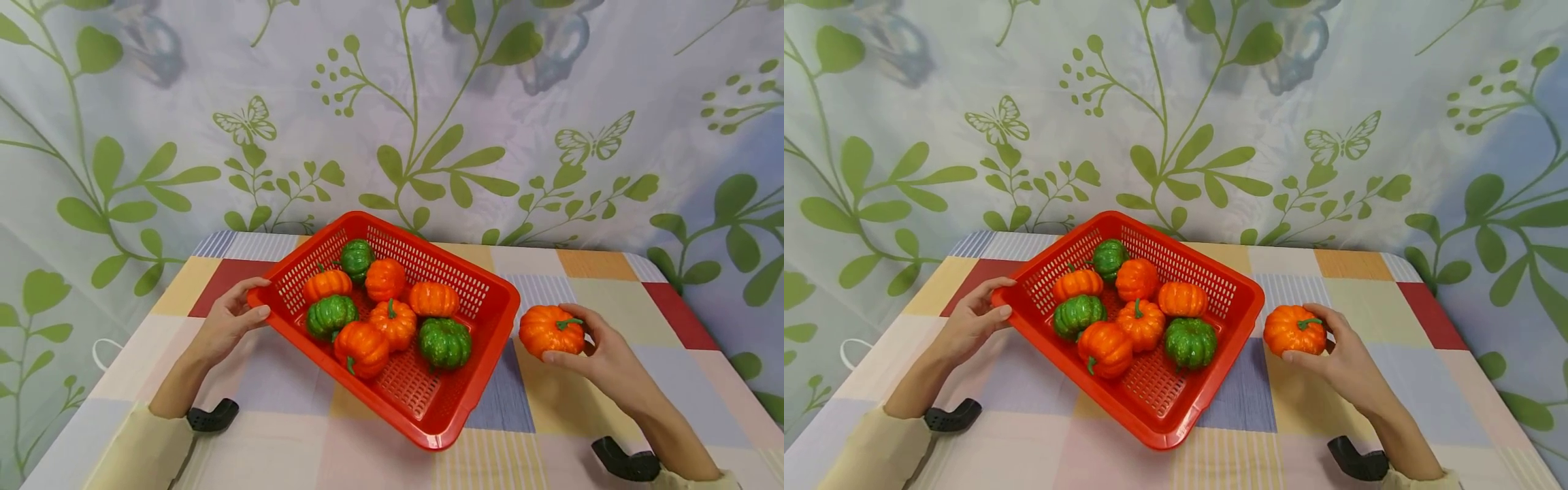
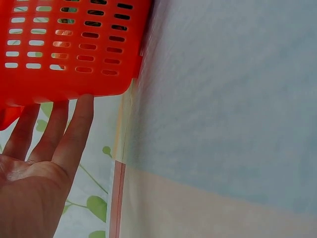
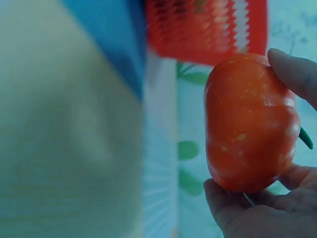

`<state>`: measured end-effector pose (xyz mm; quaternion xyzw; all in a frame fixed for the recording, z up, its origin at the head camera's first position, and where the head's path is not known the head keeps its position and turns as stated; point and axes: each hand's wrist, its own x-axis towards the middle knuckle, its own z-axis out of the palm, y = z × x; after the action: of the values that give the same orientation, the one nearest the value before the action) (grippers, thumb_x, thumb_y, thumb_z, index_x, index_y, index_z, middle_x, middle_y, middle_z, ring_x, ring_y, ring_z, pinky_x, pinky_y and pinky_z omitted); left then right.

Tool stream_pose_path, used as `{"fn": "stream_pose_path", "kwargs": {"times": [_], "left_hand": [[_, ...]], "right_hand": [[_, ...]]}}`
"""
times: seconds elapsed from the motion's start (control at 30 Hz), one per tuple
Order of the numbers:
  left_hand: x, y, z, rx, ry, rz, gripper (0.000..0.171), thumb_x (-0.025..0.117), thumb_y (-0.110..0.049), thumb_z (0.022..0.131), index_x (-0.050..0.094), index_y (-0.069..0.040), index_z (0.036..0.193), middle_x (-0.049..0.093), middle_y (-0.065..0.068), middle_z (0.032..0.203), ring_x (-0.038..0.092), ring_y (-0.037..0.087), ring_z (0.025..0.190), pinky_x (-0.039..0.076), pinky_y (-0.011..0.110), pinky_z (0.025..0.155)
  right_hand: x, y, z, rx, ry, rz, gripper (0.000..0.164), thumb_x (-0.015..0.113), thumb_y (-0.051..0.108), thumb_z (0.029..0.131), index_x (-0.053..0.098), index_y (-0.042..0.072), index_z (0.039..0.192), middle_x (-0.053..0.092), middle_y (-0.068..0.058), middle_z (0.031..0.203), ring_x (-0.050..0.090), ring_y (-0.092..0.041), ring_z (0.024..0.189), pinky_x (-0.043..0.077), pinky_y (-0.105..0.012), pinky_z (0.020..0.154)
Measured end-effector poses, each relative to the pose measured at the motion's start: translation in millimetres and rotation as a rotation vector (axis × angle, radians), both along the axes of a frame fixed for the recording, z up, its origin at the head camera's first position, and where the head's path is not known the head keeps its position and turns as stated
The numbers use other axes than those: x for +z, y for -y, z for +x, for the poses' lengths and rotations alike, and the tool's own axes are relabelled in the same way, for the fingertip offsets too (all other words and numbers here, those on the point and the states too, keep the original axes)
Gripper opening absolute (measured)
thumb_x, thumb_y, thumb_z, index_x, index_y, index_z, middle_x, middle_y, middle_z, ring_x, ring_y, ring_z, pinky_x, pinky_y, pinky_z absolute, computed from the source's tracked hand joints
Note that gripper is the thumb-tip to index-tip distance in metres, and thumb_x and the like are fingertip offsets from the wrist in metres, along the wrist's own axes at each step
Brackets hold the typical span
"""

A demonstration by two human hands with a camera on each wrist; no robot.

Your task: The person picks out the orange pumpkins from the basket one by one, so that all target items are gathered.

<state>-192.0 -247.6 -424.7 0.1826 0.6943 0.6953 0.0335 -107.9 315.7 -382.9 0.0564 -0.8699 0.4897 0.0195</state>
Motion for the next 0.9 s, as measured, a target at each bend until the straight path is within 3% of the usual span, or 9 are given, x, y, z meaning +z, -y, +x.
{"fn": "stream_pose_path", "kwargs": {"times": [0.2, 0.53, 0.9], "left_hand": [[-2.0, -1, -1.2, 0.013, 0.002, -0.027, 0.038, 0.054, -0.001, 0.099, 0.049, -0.007, 0.136, 0.051, 0.005, 0.132, 0.059, 0.017, 0.111, 0.057, 0.033, 0.081], [-2.5, 0, -0.4, 0.02, 0.003, -0.023, 0.038, 0.053, 0.0, 0.099, 0.049, -0.007, 0.136, 0.051, 0.004, 0.132, 0.058, 0.016, 0.112, 0.057, 0.032, 0.081], [-0.1, -1, -0.1, 0.029, -0.003, -0.028, 0.038, 0.054, -0.001, 0.099, 0.05, -0.008, 0.136, 0.05, 0.005, 0.132, 0.058, 0.016, 0.111, 0.057, 0.032, 0.081]], "right_hand": [[-15.5, -13, -10.2, -0.011, 0.097, -0.01, 0.075, 0.074, 0.017, 0.09, 0.032, 0.001, 0.15, 0.04, -0.016, 0.14, 0.056, -0.008, 0.101, 0.052, -0.018, 0.08], [-28.7, -18, -23.1, -0.005, 0.104, 0.056, 0.077, 0.075, 0.014, 0.087, 0.031, -0.002, 0.148, 0.042, -0.023, 0.141, 0.048, -0.013, 0.109, 0.043, -0.011, 0.084], [-36.4, -20, -22.9, -0.009, 0.113, 0.03, 0.084, 0.075, 0.014, 0.088, 0.024, -0.004, 0.152, 0.033, -0.028, 0.148, 0.043, -0.04, 0.124, 0.039, -0.004, 0.084]]}}
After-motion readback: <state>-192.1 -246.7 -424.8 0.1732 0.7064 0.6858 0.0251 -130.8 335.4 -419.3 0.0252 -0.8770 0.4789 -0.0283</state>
